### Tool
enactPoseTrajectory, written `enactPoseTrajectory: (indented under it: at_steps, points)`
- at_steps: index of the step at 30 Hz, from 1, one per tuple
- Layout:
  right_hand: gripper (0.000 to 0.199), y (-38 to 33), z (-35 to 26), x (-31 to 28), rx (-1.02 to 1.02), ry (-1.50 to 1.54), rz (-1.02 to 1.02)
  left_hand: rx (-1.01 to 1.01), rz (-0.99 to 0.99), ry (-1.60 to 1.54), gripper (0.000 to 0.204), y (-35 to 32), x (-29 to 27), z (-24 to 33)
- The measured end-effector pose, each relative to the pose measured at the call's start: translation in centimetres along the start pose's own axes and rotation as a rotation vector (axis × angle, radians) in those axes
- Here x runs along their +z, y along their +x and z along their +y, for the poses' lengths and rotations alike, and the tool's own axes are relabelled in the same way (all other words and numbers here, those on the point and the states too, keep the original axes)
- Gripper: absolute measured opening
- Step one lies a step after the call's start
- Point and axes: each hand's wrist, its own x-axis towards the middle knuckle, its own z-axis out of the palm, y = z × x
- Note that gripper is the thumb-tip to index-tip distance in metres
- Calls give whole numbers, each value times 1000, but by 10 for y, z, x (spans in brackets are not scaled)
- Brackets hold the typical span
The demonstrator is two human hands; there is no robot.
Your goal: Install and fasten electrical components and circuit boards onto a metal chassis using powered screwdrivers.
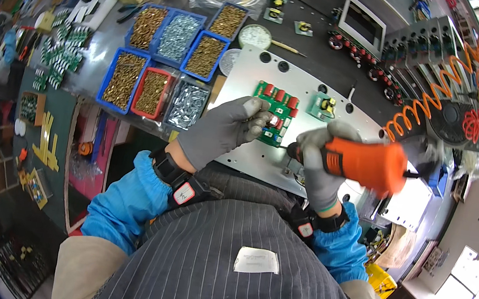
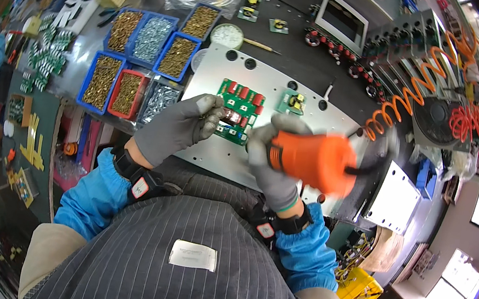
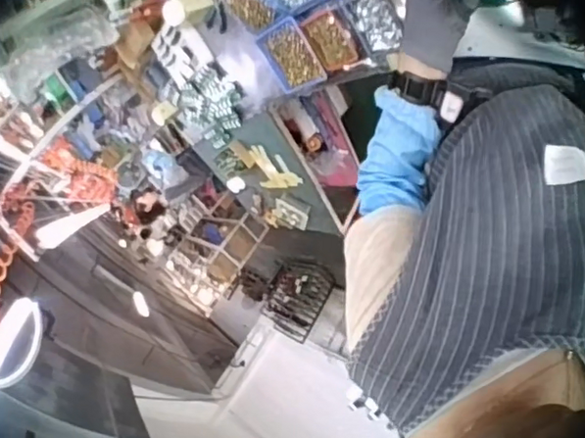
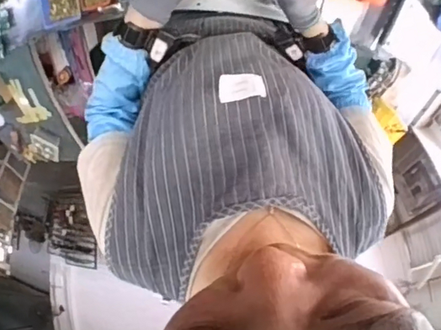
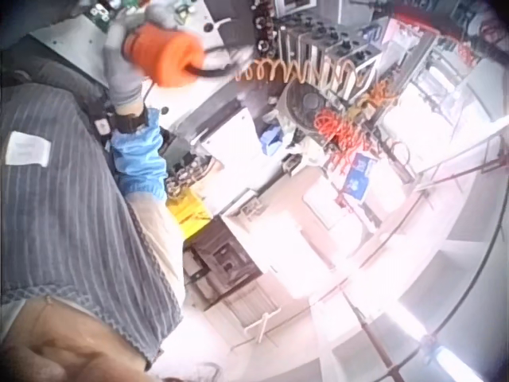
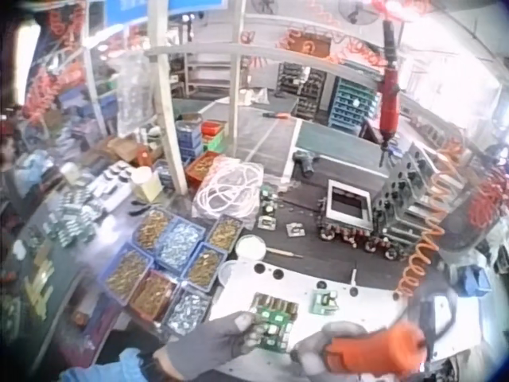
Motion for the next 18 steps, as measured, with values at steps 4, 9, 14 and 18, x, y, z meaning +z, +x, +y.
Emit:
enactPoseTrajectory:
  at_steps: [4, 9, 14, 18]
  points:
    - [45, -13, -3, 2, -163, -157, -327, 4, 40, 3, 32, -4, 0, 0]
    - [42, 0, 13, 6, 112, -245, -121, 23, 54, -55, 31, -10, -3, 3]
    - [64, 4, 2, 4, 104, -29, 2, 3, -7, -44, 29, -15, -4, 7]
    - [71, 24, -29, 1, 32, -105, -70, -54, 164, -53, 28, -5, 6, 4]
